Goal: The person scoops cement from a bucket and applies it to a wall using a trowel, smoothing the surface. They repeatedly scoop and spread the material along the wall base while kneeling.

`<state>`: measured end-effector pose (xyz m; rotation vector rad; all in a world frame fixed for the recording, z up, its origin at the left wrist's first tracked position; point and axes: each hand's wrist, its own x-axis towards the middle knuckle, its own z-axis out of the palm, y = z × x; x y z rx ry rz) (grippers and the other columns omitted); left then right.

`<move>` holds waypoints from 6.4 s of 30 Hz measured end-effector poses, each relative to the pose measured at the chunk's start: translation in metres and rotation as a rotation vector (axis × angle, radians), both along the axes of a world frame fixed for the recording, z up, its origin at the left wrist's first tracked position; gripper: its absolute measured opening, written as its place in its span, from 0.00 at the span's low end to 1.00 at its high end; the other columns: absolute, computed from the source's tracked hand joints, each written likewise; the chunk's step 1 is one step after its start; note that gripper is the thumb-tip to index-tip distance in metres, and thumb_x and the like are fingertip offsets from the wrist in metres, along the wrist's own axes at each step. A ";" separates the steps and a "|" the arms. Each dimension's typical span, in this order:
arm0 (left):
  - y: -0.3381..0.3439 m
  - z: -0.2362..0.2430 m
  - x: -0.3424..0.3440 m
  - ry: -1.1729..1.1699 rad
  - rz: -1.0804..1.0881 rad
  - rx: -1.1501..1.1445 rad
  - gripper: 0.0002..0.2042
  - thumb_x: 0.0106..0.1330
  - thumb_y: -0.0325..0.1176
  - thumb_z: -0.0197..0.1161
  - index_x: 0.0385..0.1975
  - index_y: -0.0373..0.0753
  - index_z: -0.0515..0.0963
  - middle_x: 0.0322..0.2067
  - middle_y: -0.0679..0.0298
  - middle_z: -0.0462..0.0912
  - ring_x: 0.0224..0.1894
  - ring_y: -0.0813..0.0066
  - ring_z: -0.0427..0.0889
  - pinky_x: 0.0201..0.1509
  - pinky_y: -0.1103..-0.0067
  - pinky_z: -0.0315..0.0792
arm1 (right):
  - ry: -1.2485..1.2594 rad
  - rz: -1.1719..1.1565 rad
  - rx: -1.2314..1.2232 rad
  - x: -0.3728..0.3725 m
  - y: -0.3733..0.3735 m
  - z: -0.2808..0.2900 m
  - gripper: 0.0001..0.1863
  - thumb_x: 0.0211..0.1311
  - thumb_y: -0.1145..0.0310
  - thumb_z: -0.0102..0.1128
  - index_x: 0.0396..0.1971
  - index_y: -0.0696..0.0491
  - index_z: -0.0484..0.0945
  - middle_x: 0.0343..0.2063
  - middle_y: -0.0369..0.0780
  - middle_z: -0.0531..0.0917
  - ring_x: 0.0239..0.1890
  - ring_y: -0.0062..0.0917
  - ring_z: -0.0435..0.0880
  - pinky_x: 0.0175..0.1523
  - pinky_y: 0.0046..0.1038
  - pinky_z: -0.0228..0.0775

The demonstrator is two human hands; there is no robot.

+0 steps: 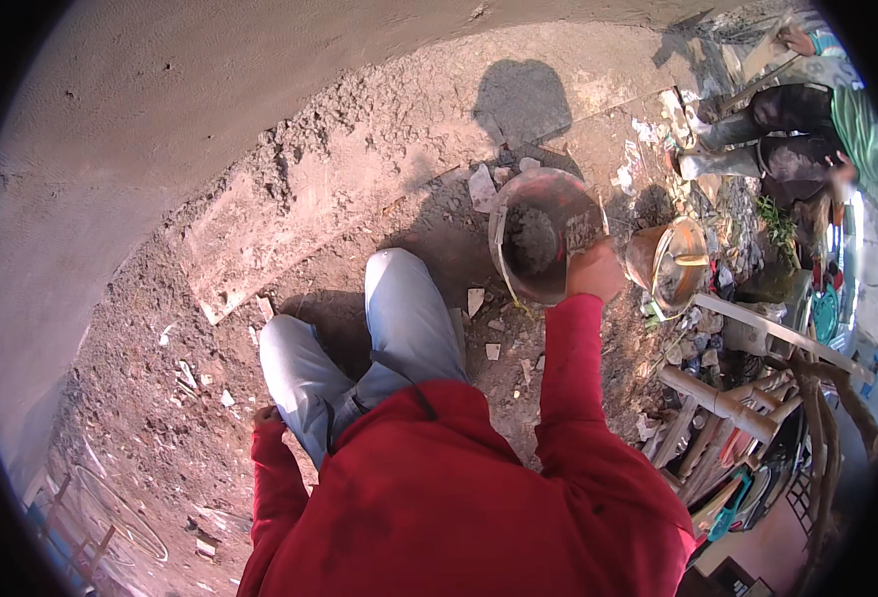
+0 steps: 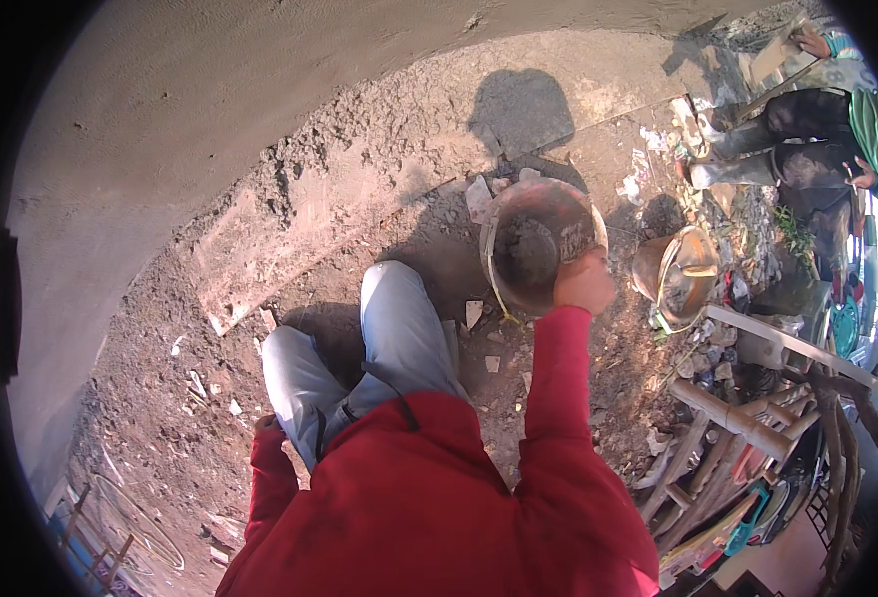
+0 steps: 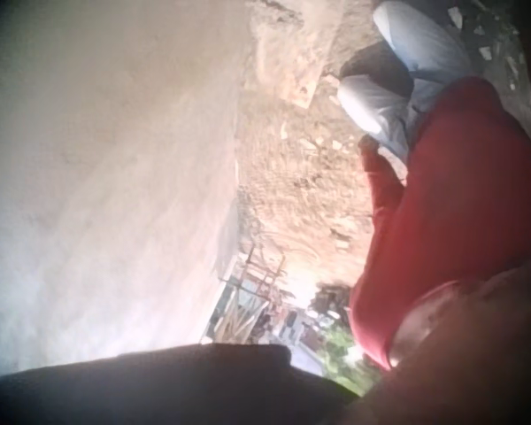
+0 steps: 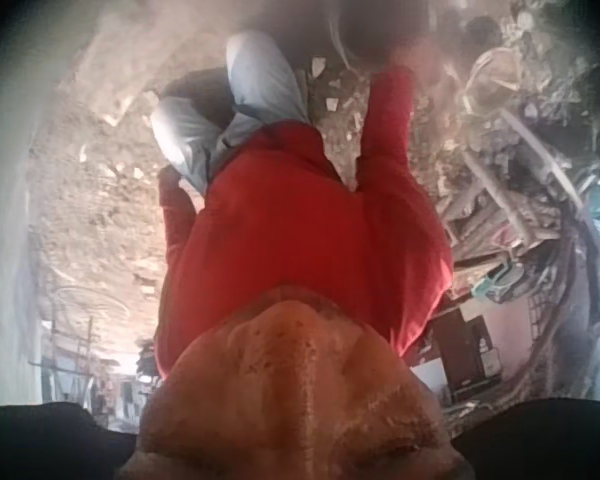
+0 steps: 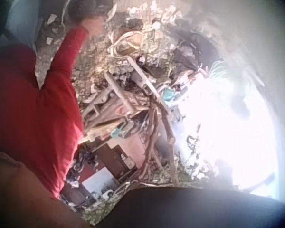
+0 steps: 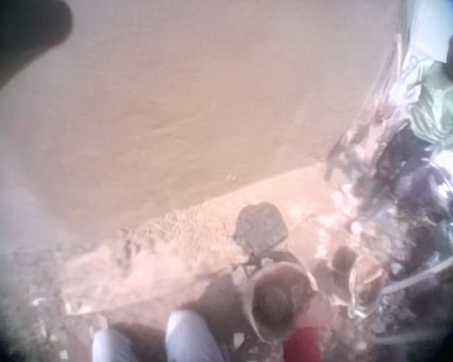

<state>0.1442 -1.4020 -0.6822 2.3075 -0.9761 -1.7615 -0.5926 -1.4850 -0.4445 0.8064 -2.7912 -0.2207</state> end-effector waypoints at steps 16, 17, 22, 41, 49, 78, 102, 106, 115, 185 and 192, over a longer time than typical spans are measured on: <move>0.033 0.071 0.005 -0.103 0.188 0.105 0.11 0.68 0.32 0.54 0.42 0.28 0.73 0.27 0.51 0.82 0.25 0.63 0.83 0.24 0.72 0.78 | -1.098 -0.285 -0.572 0.204 -0.151 -0.217 0.16 0.50 0.62 0.63 0.29 0.62 0.80 0.28 0.53 0.83 0.36 0.46 0.83 0.43 0.39 0.73; 0.036 0.067 0.015 -0.095 0.170 0.101 0.11 0.67 0.31 0.55 0.41 0.29 0.72 0.25 0.51 0.81 0.24 0.62 0.83 0.23 0.71 0.78 | -1.091 -0.280 -0.609 0.204 -0.156 -0.222 0.15 0.51 0.63 0.62 0.28 0.62 0.80 0.27 0.53 0.83 0.36 0.46 0.83 0.43 0.40 0.73; 0.002 0.097 -0.017 -0.117 0.253 0.127 0.10 0.66 0.30 0.56 0.41 0.29 0.73 0.26 0.51 0.81 0.23 0.64 0.81 0.26 0.71 0.80 | -0.949 -0.276 -0.533 0.158 -0.246 -0.262 0.14 0.48 0.63 0.64 0.22 0.61 0.80 0.20 0.48 0.82 0.27 0.38 0.84 0.33 0.38 0.72; 0.029 0.134 -0.044 -0.167 0.272 0.105 0.11 0.68 0.29 0.54 0.45 0.31 0.73 0.28 0.51 0.82 0.24 0.65 0.83 0.22 0.75 0.76 | -0.774 -0.075 -0.905 0.109 -0.310 -0.298 0.19 0.42 0.59 0.64 0.32 0.58 0.79 0.25 0.46 0.81 0.30 0.36 0.81 0.40 0.31 0.72; 0.040 0.102 -0.030 -0.133 0.194 0.070 0.10 0.68 0.29 0.53 0.43 0.30 0.73 0.28 0.54 0.81 0.22 0.67 0.82 0.20 0.77 0.75 | -1.002 -0.052 -1.107 0.073 -0.235 -0.263 0.14 0.49 0.67 0.63 0.31 0.63 0.78 0.25 0.44 0.81 0.30 0.33 0.81 0.40 0.30 0.71; 0.010 0.031 -0.023 -0.184 -0.020 -0.067 0.09 0.63 0.30 0.59 0.38 0.30 0.78 0.26 0.57 0.83 0.22 0.71 0.81 0.23 0.75 0.77 | -0.583 -0.017 -0.692 0.022 -0.054 -0.039 0.15 0.52 0.62 0.62 0.32 0.60 0.79 0.25 0.51 0.82 0.33 0.47 0.82 0.41 0.41 0.71; -0.019 0.106 -0.062 -0.364 -0.171 0.090 0.11 0.59 0.29 0.59 0.38 0.30 0.79 0.31 0.50 0.84 0.34 0.64 0.83 0.39 0.72 0.76 | -0.832 -0.173 -0.586 0.001 -0.303 -0.265 0.15 0.44 0.59 0.65 0.25 0.56 0.82 0.28 0.51 0.84 0.35 0.43 0.84 0.43 0.39 0.75; -0.014 0.108 -0.059 -0.441 -0.084 0.065 0.14 0.61 0.25 0.55 0.45 0.29 0.76 0.38 0.49 0.82 0.41 0.62 0.82 0.48 0.73 0.74 | -0.771 -0.014 -0.603 -0.013 -0.334 -0.263 0.16 0.41 0.59 0.62 0.26 0.58 0.80 0.25 0.51 0.83 0.31 0.45 0.83 0.39 0.39 0.75; -0.042 0.136 -0.079 -0.363 -0.154 0.033 0.12 0.61 0.29 0.56 0.39 0.28 0.79 0.32 0.51 0.84 0.32 0.65 0.83 0.38 0.73 0.77 | -0.805 -0.106 -0.761 -0.005 -0.354 -0.282 0.22 0.43 0.58 0.61 0.40 0.54 0.79 0.38 0.51 0.82 0.43 0.46 0.81 0.50 0.38 0.72; -0.107 0.097 -0.154 -0.874 -0.474 0.188 0.21 0.70 0.49 0.41 0.49 0.39 0.69 0.47 0.51 0.70 0.43 0.46 0.73 0.47 0.58 0.69 | -0.818 -0.472 -0.592 -0.038 -0.276 -0.247 0.21 0.48 0.58 0.66 0.37 0.59 0.78 0.38 0.51 0.83 0.44 0.44 0.81 0.50 0.37 0.71; -0.107 0.105 -0.157 -0.839 -0.362 0.174 0.22 0.65 0.53 0.46 0.49 0.43 0.69 0.43 0.47 0.75 0.46 0.47 0.75 0.50 0.59 0.68 | -0.785 -0.479 -0.847 -0.025 -0.312 -0.281 0.20 0.49 0.60 0.64 0.37 0.59 0.78 0.34 0.52 0.83 0.40 0.45 0.82 0.48 0.39 0.72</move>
